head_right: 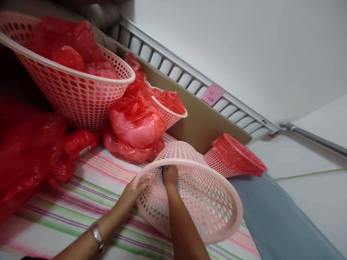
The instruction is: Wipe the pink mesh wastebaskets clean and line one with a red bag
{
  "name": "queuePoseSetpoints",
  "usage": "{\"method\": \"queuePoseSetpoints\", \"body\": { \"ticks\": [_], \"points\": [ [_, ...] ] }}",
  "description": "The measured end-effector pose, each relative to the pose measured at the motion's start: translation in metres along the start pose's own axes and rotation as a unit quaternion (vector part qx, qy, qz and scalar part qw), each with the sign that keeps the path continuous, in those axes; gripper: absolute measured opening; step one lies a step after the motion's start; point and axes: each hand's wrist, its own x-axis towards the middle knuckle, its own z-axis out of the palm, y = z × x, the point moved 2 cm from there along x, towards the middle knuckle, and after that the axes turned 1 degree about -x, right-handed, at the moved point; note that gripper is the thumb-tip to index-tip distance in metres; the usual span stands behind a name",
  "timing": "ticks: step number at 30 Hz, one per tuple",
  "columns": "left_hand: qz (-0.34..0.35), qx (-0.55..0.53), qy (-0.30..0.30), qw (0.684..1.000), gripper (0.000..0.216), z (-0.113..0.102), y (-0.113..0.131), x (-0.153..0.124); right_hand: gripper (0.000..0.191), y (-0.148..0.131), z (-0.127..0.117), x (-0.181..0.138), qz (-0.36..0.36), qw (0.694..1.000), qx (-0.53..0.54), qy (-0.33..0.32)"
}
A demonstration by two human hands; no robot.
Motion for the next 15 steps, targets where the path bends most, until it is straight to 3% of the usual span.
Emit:
{"method": "queuePoseSetpoints", "body": {
  "ticks": [4, 11, 13, 15],
  "points": [
    [-0.001, -0.018, -0.003, 1.000, 0.043, -0.004, -0.009, 0.005, 0.038, -0.014, -0.008, -0.044, -0.011, 1.000, 0.023, 0.002],
    [0.018, -0.036, 0.011, 0.999, 0.039, -0.003, -0.026, -0.001, 0.040, -0.025, -0.024, -0.168, -0.070, 0.984, 0.164, -0.010],
    [0.011, -0.038, 0.001, 0.999, 0.036, 0.000, -0.029, -0.005, 0.039, -0.022, -0.027, -0.179, -0.085, 0.983, 0.164, -0.012],
    [0.007, -0.040, -0.016, 0.999, 0.038, 0.003, -0.031, -0.009, 0.035, -0.017, -0.029, -0.170, -0.094, 0.984, 0.153, -0.009]
  ]
}}
